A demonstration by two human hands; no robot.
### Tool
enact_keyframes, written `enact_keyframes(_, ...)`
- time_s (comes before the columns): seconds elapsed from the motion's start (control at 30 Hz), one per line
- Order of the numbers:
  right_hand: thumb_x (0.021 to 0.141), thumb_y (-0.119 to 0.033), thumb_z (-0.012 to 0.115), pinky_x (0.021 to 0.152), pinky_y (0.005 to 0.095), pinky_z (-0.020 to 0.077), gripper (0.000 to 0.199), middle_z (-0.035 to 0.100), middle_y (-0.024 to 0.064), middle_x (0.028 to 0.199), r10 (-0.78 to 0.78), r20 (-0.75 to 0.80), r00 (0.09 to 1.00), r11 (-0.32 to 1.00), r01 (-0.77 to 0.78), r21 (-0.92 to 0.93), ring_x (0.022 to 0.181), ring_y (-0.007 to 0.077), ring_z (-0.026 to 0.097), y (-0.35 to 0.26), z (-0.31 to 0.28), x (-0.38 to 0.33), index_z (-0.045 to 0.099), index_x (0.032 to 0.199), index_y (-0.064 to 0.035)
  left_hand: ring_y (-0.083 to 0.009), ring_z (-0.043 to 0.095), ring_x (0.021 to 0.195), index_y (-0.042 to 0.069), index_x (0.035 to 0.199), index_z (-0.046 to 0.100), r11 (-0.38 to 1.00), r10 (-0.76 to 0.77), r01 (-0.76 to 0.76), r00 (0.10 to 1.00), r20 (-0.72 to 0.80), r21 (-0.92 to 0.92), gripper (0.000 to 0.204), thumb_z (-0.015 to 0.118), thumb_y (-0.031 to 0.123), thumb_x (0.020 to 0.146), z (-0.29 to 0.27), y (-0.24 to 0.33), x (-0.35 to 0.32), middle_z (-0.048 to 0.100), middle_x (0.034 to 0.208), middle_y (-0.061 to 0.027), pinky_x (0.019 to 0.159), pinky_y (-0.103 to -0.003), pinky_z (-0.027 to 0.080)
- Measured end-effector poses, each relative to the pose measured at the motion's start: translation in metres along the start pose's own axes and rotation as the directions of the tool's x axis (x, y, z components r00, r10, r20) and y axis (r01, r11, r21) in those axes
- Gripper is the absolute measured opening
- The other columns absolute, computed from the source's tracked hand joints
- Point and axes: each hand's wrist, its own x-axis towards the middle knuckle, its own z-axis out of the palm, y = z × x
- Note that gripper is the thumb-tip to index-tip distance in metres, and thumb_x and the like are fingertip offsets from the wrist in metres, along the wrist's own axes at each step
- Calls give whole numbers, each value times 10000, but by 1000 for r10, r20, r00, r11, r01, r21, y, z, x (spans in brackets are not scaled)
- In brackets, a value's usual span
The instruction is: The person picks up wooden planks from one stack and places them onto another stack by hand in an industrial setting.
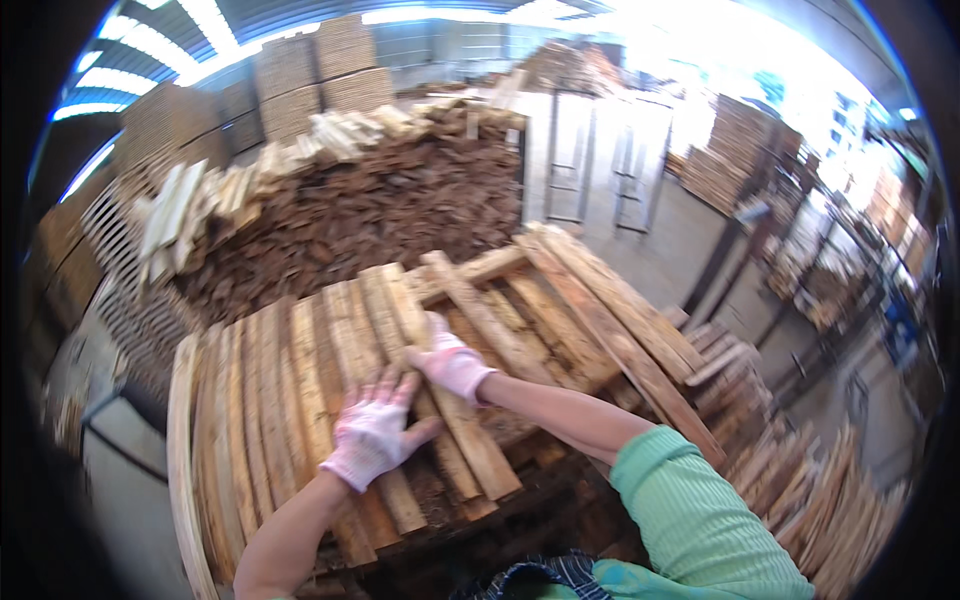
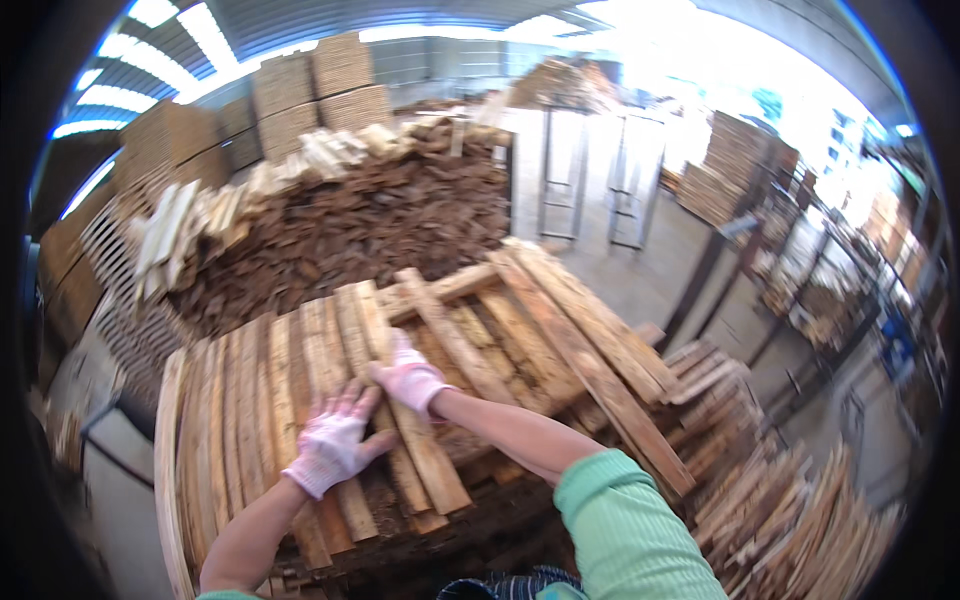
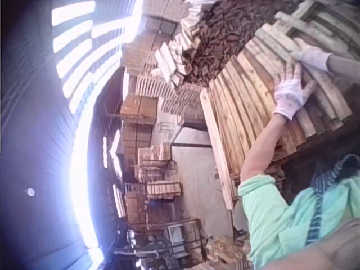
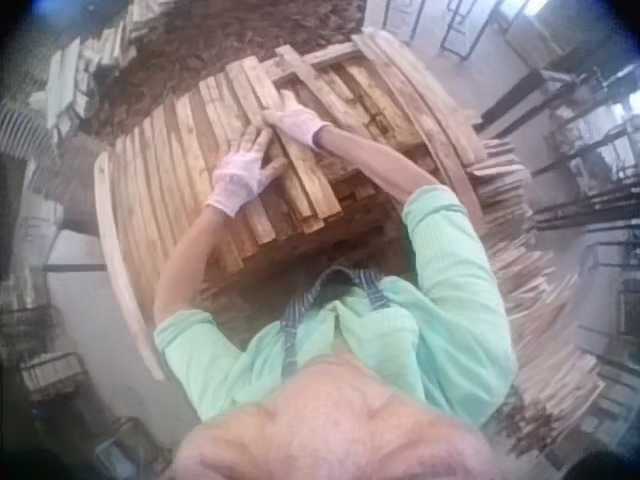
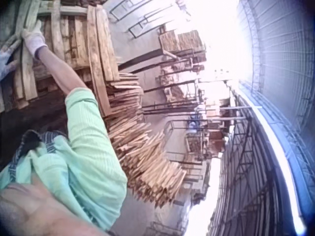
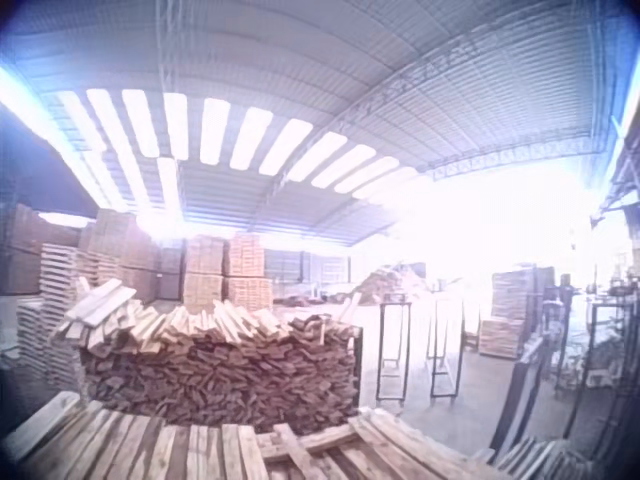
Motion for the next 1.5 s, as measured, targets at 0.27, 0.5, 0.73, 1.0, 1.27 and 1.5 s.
enact_keyframes(0.27,986,-298,546,898,445,538,461,625,264,1146,-172,154,973,678,230,-698,1054,363,642,-55,-175,-12,533,1403,-102,-382,222,1519,133,1561,348,998,-49,45,995,91,43,869,511,687,912,1,2,-4,301,1622,-187,1251,-513,102)
enact_keyframes(0.5,1008,-286,563,945,412,506,403,687,197,1172,1,-224,975,752,-148,-642,1059,305,660,166,-352,-32,567,1399,-191,-381,233,1516,122,1534,398,1000,-11,12,999,53,-19,868,544,687,891,6,12,9,316,1614,-193,1243,-527,127)
enact_keyframes(0.73,990,-328,607,1064,383,445,502,613,184,1370,150,-103,983,822,-181,-539,1257,333,589,90,-323,-16,510,1457,-171,-361,220,1523,125,1530,401,997,-79,79,995,63,9,846,526,683,907,1,-3,-17,344,1595,-190,1245,-523,129)
enact_keyframes(1.0,852,-236,674,1024,437,494,743,587,249,1367,216,-19,976,664,-162,-730,1190,399,613,97,-307,-26,395,1535,-153,-398,252,1505,132,1532,414,995,-96,96,992,85,5,880,564,683,863,2,12,4,345,1598,-196,1239,-515,154)
enact_keyframes(1.27,904,-180,654,614,289,561,754,607,67,996,46,127,991,996,-36,-81,705,120,627,10,-294,-48,300,1567,-112,-409,285,1485,105,1509,441,998,-68,68,997,25,9,850,561,654,872,7,5,-5,355,1588,-205,1236,-522,150)
enact_keyframes(1.5,942,-262,686,1128,402,384,735,522,213,1437,-143,181,973,989,145,0,1347,302,475,0,-143,-39,333,1554,-59,-355,220,1528,133,1549,382,1000,-10,9,1000,23,27,852,475,704,924,10,1,4,320,1618,-174,1249,-524,119)
